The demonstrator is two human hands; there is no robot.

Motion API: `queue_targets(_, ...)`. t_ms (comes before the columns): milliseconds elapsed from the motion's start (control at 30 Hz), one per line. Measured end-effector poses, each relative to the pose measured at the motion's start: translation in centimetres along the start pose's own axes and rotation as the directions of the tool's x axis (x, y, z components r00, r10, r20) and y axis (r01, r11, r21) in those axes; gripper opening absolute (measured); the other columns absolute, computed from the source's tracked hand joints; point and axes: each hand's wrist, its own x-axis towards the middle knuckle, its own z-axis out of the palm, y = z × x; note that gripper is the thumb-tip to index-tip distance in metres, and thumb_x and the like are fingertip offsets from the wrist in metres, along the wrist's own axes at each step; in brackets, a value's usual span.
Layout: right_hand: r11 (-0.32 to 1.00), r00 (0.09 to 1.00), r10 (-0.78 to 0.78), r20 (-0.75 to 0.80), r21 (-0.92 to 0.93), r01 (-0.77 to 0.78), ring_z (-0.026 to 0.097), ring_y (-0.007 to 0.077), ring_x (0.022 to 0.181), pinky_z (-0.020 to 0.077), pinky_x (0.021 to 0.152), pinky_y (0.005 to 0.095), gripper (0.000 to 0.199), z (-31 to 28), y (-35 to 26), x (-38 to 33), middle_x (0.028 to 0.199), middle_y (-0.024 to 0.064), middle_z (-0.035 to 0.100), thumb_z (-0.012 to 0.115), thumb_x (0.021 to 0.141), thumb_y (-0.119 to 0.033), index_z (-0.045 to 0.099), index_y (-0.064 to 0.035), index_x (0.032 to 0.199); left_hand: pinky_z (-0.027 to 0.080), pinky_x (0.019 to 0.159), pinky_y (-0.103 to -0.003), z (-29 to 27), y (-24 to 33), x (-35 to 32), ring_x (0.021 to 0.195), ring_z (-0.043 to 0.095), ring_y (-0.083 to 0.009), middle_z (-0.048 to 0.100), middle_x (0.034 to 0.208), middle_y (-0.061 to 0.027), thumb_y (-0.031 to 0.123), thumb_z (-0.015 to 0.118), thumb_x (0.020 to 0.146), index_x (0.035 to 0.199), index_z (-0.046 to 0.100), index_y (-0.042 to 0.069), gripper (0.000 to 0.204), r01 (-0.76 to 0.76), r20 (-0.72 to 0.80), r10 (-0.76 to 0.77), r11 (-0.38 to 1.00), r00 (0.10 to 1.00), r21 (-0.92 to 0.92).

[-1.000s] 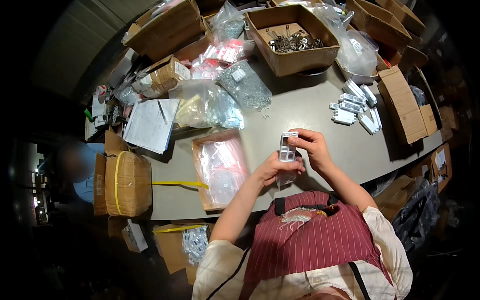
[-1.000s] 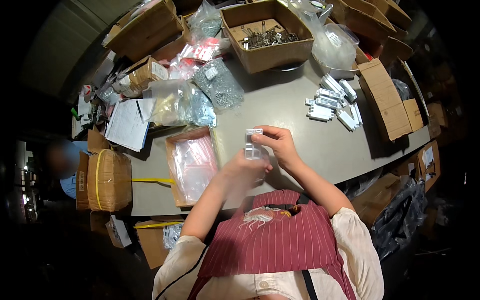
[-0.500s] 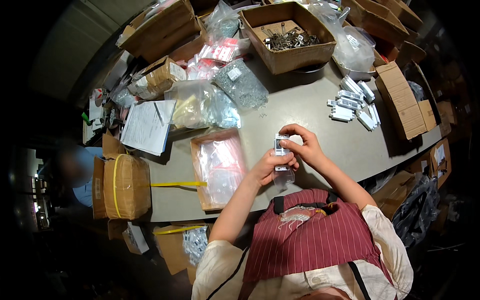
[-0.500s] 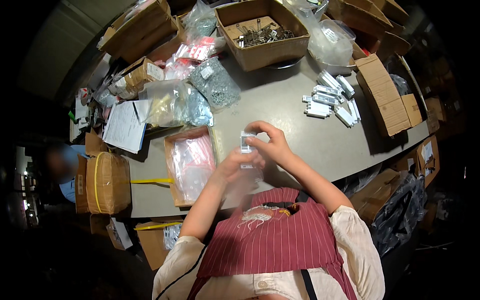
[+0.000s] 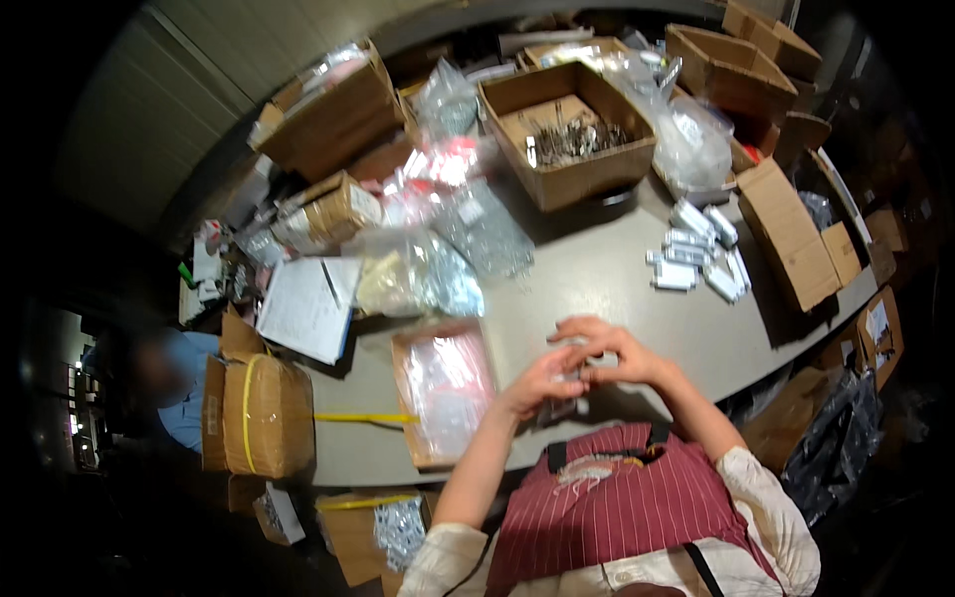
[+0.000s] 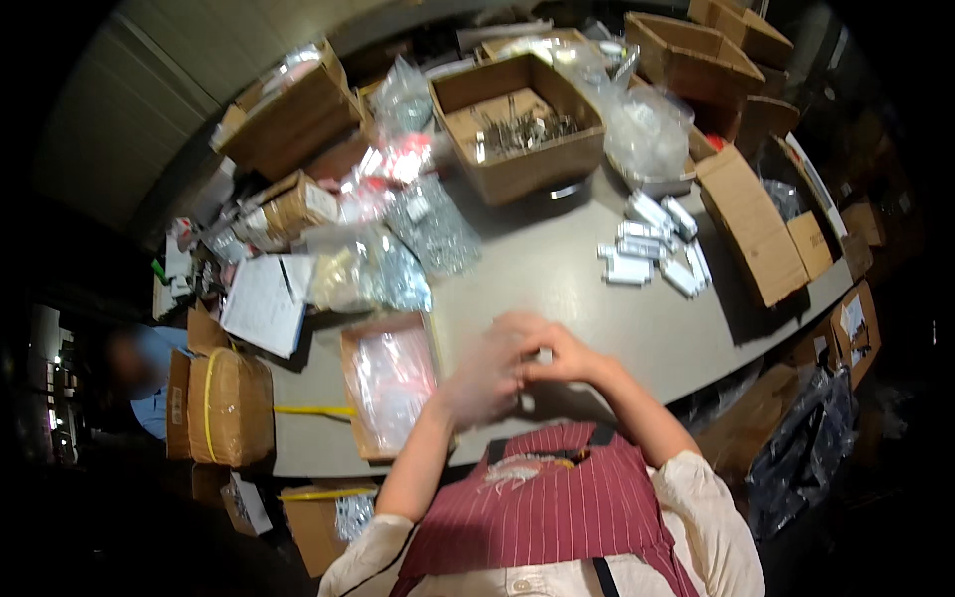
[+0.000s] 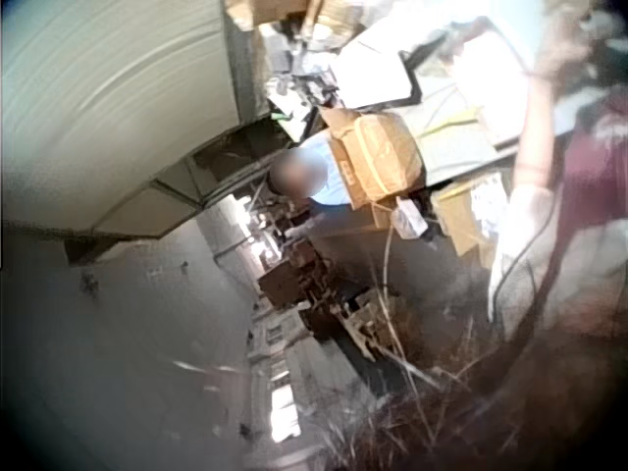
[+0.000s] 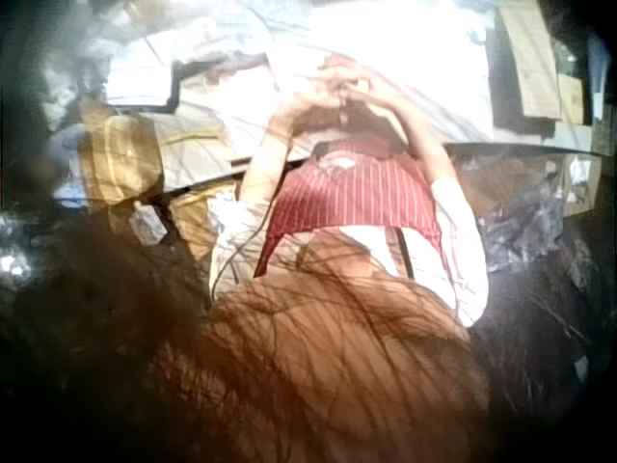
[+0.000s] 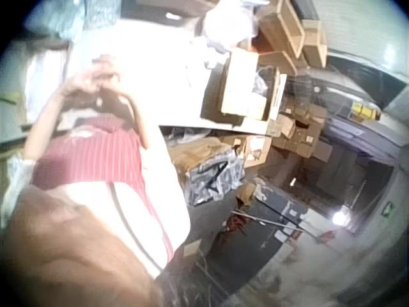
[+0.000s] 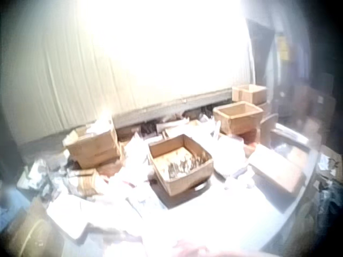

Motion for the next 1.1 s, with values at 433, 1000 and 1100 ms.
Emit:
queue_targets(433,0.875,0.899,0.194,-0.393,-0.345,-0.340,0.066,0.0305,0.078,0.0529,0.069,0.0383,0.016,0.6,0.0,-3.1,0.089,0.0141,0.068,0.071,0.088,-0.017,0.068,-0.0023,0.092,0.050,0.077,-0.027,-1.3,-4.9,0.4,0.086,0.062,-0.0113,0.071,0.094,-0.0051,0.014,0.064,0.097,0.113,0.070,-0.001,0.024,-0.047,-0.400,0.287,0.857,0.870,0.514)
queue_targets(1000,0.875,0.909,0.316,-0.271,-0.286,-0.390,0.070,0.0354,0.091,0.0561,0.078,0.0407,0.030,2.4,-1.0,-5.9,0.100,0.0191,0.071,0.068,0.092,-0.021,0.061,-0.0029,0.115,0.050,0.063,-0.029,3.5,-7.4,0.3,0.069,0.064,-0.0123,0.069,0.078,-0.0056,0.018,0.065,0.097,0.101,0.064,0.002,0.016,-0.121,-0.437,0.598,0.671,0.672,0.732)
queue_targets(1100,0.885,0.926,0.280,-0.255,-0.304,-0.351,0.069,0.0347,0.089,0.0552,0.077,0.0400,0.025,3.1,-1.0,-5.6,0.098,0.0181,0.070,0.068,0.092,-0.022,0.064,-0.0029,0.108,0.050,0.062,-0.036,5.0,-4.6,-1.0,0.067,0.067,-0.0254,0.067,0.077,-0.0123,0.023,0.064,0.094,0.100,0.065,0.006,0.018,-0.071,-0.400,0.583,0.622,0.707,0.780)
